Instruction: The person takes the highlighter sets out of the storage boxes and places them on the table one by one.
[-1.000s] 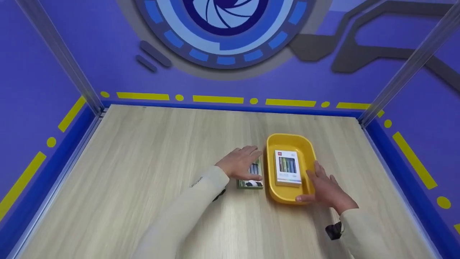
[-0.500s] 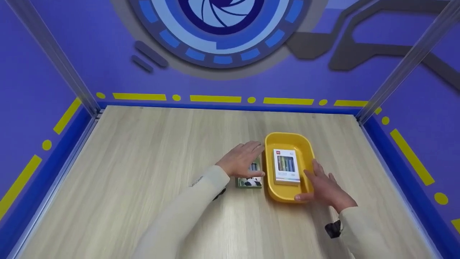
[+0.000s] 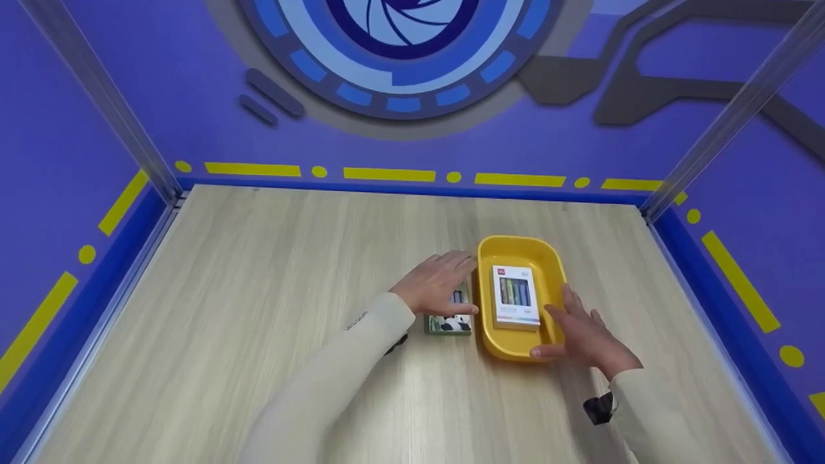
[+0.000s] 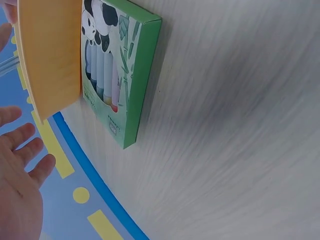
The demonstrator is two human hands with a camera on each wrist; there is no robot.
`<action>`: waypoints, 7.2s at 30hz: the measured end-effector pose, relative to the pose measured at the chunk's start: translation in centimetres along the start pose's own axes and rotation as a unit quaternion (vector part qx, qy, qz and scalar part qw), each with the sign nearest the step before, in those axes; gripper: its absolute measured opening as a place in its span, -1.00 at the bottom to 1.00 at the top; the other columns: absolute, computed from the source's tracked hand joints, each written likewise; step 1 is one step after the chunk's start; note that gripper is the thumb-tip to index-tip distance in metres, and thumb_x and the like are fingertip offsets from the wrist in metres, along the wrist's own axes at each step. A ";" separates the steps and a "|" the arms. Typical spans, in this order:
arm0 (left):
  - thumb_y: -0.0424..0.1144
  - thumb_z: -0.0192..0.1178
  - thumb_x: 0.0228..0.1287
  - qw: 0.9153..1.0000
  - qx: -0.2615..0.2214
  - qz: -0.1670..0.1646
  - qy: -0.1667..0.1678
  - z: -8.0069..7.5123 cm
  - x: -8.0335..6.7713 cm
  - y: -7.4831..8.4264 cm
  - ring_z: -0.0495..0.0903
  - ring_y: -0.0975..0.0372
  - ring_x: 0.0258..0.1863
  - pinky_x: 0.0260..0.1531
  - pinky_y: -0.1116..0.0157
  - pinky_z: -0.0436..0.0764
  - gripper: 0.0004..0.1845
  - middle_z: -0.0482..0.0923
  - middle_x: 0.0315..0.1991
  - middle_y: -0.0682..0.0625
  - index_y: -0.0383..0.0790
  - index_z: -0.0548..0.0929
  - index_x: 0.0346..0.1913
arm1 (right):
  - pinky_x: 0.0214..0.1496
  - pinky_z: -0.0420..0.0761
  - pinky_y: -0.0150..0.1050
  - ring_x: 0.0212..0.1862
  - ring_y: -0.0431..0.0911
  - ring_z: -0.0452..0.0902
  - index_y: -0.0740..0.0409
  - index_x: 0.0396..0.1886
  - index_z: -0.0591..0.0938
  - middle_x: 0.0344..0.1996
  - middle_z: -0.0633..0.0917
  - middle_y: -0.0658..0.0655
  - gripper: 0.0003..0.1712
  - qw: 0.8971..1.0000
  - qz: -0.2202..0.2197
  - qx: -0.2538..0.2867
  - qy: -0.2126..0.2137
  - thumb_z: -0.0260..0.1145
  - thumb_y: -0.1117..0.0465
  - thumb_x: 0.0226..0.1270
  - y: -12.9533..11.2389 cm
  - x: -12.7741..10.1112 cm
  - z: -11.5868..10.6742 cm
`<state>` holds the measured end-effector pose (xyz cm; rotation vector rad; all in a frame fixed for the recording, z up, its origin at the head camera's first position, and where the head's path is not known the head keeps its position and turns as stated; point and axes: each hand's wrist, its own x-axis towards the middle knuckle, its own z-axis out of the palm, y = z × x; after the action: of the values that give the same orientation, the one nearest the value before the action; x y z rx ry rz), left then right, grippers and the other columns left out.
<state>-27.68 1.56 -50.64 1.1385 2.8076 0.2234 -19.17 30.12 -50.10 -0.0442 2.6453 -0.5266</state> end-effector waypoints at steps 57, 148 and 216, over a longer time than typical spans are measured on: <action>0.48 -0.04 0.17 0.999 0.030 0.004 -0.027 -0.3 2.0 2.9 0.03 0.19 0.53 0.52 0.18 0.06 -0.02 -0.01 0.55 0.02 0.04 0.00 0.54 | 0.47 -0.34 0.35 0.52 0.33 -0.39 0.21 0.51 0.12 0.53 -0.38 0.32 0.34 1.000 -0.007 0.003 0.012 0.45 -0.39 -0.15 -0.1 -0.2 0.2; 0.52 0.02 0.08 0.996 0.046 -0.013 -0.072 0.7 4.4 4.4 0.04 0.20 0.51 0.54 0.25 -0.02 0.06 0.04 0.53 0.06 0.05 0.00 0.54 | 0.44 -0.35 0.39 0.52 0.35 -0.41 0.31 0.46 0.18 0.51 -0.34 0.41 0.31 1.000 -0.023 0.004 0.008 0.45 -0.38 -0.13 0.2 0.0 0.0; 0.43 0.20 0.03 0.992 0.029 -0.036 -0.121 1.1 6.9 6.8 0.00 0.18 0.53 0.53 0.23 0.01 0.06 -0.08 0.57 0.06 0.15 0.01 0.53 | 0.45 -0.31 0.38 0.52 0.34 -0.36 0.29 0.44 0.23 0.52 -0.34 0.39 0.26 1.000 -0.020 0.014 0.016 0.45 -0.37 -0.11 0.2 -0.2 0.2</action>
<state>-27.83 11.32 -50.82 0.9978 2.6501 -0.0031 -18.88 30.25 -50.21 -0.0810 2.6717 -0.5830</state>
